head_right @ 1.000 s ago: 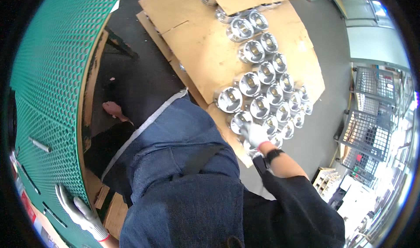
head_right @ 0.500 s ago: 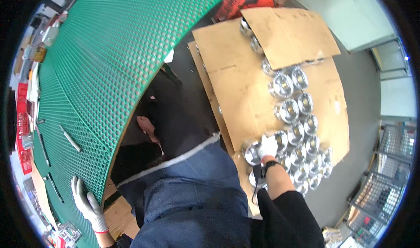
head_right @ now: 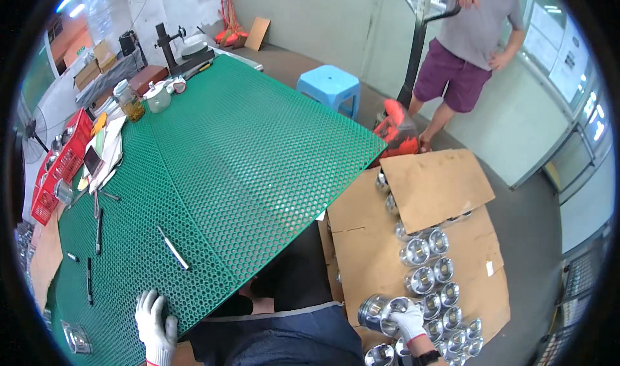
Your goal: Insert and secure a component inside an engine piston and organize the pistons on a pallet.
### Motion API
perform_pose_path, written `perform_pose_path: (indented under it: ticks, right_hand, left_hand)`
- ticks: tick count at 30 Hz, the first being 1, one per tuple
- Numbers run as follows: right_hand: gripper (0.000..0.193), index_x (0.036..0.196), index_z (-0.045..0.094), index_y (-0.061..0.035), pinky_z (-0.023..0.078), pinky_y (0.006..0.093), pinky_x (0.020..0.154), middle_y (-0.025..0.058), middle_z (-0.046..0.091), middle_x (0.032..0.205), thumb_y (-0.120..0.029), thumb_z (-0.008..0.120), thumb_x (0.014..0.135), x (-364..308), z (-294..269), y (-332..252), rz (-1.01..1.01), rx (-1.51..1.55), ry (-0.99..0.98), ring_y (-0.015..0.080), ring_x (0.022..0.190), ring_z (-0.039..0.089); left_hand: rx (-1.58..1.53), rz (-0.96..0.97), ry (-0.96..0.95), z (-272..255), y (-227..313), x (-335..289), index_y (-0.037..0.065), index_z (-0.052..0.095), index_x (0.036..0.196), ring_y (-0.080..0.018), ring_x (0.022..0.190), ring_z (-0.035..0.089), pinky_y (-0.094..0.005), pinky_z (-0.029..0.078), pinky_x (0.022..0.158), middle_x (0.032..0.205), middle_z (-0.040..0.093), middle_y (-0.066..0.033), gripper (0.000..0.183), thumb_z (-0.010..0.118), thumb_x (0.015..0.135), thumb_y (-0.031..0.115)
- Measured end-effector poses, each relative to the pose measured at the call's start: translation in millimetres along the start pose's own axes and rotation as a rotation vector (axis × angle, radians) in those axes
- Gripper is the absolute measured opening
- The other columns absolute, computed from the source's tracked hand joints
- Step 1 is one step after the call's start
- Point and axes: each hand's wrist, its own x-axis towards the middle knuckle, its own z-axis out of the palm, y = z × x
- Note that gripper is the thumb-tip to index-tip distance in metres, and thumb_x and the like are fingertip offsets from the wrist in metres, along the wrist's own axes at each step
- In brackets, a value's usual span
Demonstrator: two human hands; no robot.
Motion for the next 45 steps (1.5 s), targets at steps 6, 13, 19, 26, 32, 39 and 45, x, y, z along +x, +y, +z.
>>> perform_pose_path:
  ticks: [6, 13, 19, 26, 32, 39, 45]
  right_hand:
    - [0.045, 0.107, 0.069, -0.0038, 0.051, 0.0322, 0.085, 0.0106, 0.068, 0.102, -0.005, 0.073, 0.062, -134.6, -91.2, -205.6, -0.229, 0.046, 0.011, 0.0206, 0.095, 0.064]
    - [0.043, 0.099, 0.072, -0.0201, 0.049, 0.0418, 0.088, 0.015, 0.059, 0.108, -0.013, 0.072, 0.057, -214.8, -41.0, -394.8, -1.424, -0.438, -0.067, 0.0355, 0.103, 0.058]
    - [0.028, 0.099, 0.071, -0.0233, 0.051, 0.0456, 0.074, 0.0153, 0.054, 0.1, -0.02, 0.065, 0.072, -268.3, 111.0, -526.0, -1.773, -0.564, -0.277, 0.0355, 0.088, 0.06]
    - [0.044, 0.113, 0.068, -0.0119, 0.055, 0.0404, 0.083, 0.0147, 0.065, 0.106, -0.038, 0.068, 0.078, -275.2, 177.5, -560.1, -2.0, -0.307, -0.457, 0.0299, 0.098, 0.065]
    - [0.045, 0.125, 0.061, -0.0147, 0.053, 0.0413, 0.082, 0.0131, 0.061, 0.104, -0.034, 0.067, 0.084, -162.9, 153.0, -531.4, -1.541, -0.58, -0.091, 0.031, 0.092, 0.065]
    - [0.041, 0.132, 0.053, -0.0212, 0.054, 0.047, 0.076, 0.0131, 0.058, 0.1, -0.024, 0.057, 0.091, -146.9, 165.5, -498.2, -1.498, -0.714, -0.031, 0.0346, 0.087, 0.064]
    - [0.046, 0.134, 0.052, -0.0077, 0.053, 0.0315, 0.061, 0.0084, 0.059, 0.103, -0.006, 0.044, 0.089, -108.7, 134.2, -477.0, -1.37, 0.27, -0.719, 0.0142, 0.069, 0.06]
  left_hand:
    - [-0.273, 0.013, 0.067, -15.0, -13.3, -10.5, 0.005, 0.059, 0.118, -0.044, 0.123, 0.048, -0.0589, 0.032, 0.109, 0.127, 0.054, -0.0194, 0.051, 0.07, 0.07, 0.022]
    - [-0.398, -0.039, 0.302, -41.3, -65.1, -54.8, 0.003, 0.06, 0.118, -0.0433, 0.123, 0.05, -0.0568, 0.034, 0.109, 0.126, 0.057, -0.0201, 0.043, 0.066, 0.084, 0.029]
    - [-0.93, -0.402, 0.509, -34.0, -92.5, -112.5, -0.006, 0.057, 0.122, -0.0343, 0.129, 0.049, -0.0428, 0.038, 0.109, 0.132, 0.055, -0.0229, 0.04, 0.055, 0.083, 0.003]
    - [-1.251, -0.483, 0.596, -25.1, -96.3, -118.0, -0.011, 0.039, 0.138, -0.0331, 0.134, 0.044, -0.0431, 0.03, 0.115, 0.14, 0.048, -0.0239, 0.053, 0.054, 0.091, 0.01]
    - [-1.094, -0.59, 0.458, -37.5, -97.0, -96.3, -0.006, 0.035, 0.143, -0.0306, 0.135, 0.044, -0.0418, 0.031, 0.115, 0.142, 0.047, -0.0205, 0.063, 0.061, 0.087, 0.006]
    - [-0.47, -0.908, 0.276, -38.9, -78.1, -29.8, 0.003, 0.05, 0.134, -0.0265, 0.115, 0.061, -0.037, 0.049, 0.097, 0.123, 0.062, -0.0159, 0.053, 0.068, 0.085, 0.009]
    - [-0.074, 0.044, 0.497, -63.2, -49.4, 16.3, 0.0, 0.063, 0.112, -0.0379, 0.109, 0.061, -0.0487, 0.049, 0.094, 0.115, 0.062, -0.0192, 0.044, 0.072, 0.072, 0.015]
